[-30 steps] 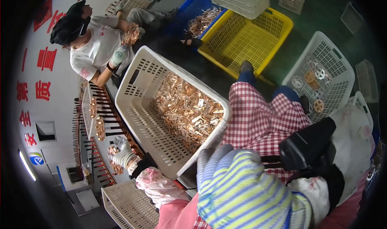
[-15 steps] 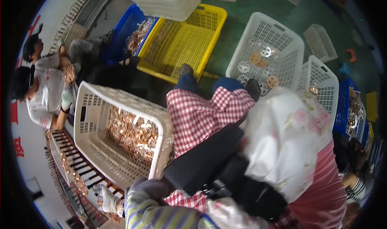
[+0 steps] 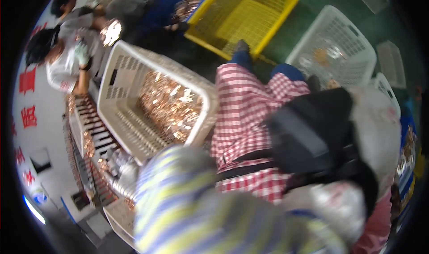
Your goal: Sort and organize copper-colored metal hardware components into different containers.
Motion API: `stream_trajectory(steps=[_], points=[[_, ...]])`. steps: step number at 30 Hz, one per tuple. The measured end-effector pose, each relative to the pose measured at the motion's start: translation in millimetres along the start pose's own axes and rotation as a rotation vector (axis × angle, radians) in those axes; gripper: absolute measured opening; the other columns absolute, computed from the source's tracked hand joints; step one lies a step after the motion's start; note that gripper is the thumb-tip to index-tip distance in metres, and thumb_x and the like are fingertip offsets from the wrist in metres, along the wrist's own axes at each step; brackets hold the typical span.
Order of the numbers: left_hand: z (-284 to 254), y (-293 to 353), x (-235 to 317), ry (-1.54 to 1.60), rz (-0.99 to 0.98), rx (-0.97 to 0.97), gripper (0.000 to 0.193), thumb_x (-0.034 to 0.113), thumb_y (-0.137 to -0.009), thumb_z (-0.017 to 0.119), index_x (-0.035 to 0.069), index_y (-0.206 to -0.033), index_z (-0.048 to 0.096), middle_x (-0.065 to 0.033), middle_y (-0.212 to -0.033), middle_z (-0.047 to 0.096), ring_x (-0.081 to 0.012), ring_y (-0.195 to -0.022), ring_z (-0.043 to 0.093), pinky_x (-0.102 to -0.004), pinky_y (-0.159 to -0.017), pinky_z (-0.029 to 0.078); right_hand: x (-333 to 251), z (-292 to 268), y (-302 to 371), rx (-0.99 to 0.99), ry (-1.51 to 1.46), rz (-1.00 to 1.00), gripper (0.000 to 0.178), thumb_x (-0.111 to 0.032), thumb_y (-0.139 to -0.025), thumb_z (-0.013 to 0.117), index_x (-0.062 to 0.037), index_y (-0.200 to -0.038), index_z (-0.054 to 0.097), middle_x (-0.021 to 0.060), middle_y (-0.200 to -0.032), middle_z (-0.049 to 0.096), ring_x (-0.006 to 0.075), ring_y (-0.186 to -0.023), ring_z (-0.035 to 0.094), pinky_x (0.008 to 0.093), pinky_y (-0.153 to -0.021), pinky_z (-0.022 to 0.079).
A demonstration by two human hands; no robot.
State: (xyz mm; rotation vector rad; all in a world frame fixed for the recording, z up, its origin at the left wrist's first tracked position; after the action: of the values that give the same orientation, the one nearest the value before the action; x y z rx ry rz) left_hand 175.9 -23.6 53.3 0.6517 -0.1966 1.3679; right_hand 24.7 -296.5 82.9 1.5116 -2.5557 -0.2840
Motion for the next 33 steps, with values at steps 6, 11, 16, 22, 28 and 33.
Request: stream_trajectory(steps=[6,11,16,22,28,33], points=[[21,25,73,-0.010,0.161,-0.010,0.053,0.032,-0.081,0.058,0.002,-0.121,0.042,-0.0137,-0.128,0.042,-0.0235,-0.109,0.042,-0.0448,-0.084,0.040,-79,9,-20,0.077,-0.103,-0.170,0.020,-0.018,-0.083,0.049,-0.0035,-0.093,0.059,0.0040,-0.077,0.055,0.0146,-0.072,0.056,0.0308,-0.063,0.043],[3,23,97,0.095,0.288,0.134,0.061,0.032,-0.083,0.055,0.008,-0.131,0.028,-0.0130,-0.131,0.036,-0.0268,-0.117,0.038,-0.0468,-0.091,0.035,-127,17,-19,0.118,-0.152,-0.249,0.020,-0.018,-0.083,0.049,-0.0034,-0.093,0.059,0.0042,-0.078,0.056,0.0148,-0.073,0.056,0.0310,-0.064,0.043],[10,1,106,0.197,0.347,0.320,0.072,0.037,-0.083,0.053,0.011,-0.138,0.014,-0.0151,-0.138,0.026,-0.0305,-0.122,0.032,-0.0479,-0.095,0.032,-145,21,-30,0.157,-0.160,-0.221,0.021,-0.019,-0.084,0.049,-0.0033,-0.093,0.059,0.0043,-0.080,0.056,0.0149,-0.074,0.057,0.0312,-0.065,0.044],[-27,-37,154,0.267,0.435,0.371,0.058,0.037,-0.086,0.045,0.010,-0.133,0.027,-0.0108,-0.132,0.038,-0.0271,-0.117,0.040,-0.0454,-0.095,0.033,-125,23,-48,0.204,-0.127,-0.055,0.022,-0.019,-0.084,0.048,-0.0031,-0.094,0.059,0.0044,-0.081,0.057,0.0151,-0.075,0.057,0.0315,-0.067,0.045],[-28,-41,172,0.110,0.643,0.419,0.041,0.029,-0.091,0.031,0.009,-0.123,0.047,-0.0036,-0.129,0.046,-0.0192,-0.118,0.043,-0.0427,-0.093,0.038,-73,8,-69,0.265,-0.125,0.183,0.022,-0.020,-0.085,0.048,-0.0029,-0.094,0.060,0.0046,-0.083,0.057,0.0153,-0.077,0.058,0.0317,-0.069,0.045],[-46,-25,181,0.048,0.773,0.107,0.037,0.027,-0.089,0.042,0.000,-0.114,0.051,-0.0127,-0.113,0.056,-0.0249,-0.102,0.053,-0.0396,-0.086,0.045,-55,-15,-57,0.295,-0.142,0.311,0.023,-0.020,-0.085,0.048,-0.0028,-0.094,0.060,0.0047,-0.084,0.058,0.0155,-0.078,0.058,0.0320,-0.070,0.046]])
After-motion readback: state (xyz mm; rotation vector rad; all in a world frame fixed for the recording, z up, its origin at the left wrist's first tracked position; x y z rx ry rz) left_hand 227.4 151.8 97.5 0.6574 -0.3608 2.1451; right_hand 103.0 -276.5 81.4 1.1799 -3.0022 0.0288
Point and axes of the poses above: each hand's wrist, its own y-axis away from the middle knuckle, its own z-axis out of the palm, x = y × z, the point moved 1 cm from there along -y, towards the middle knuckle
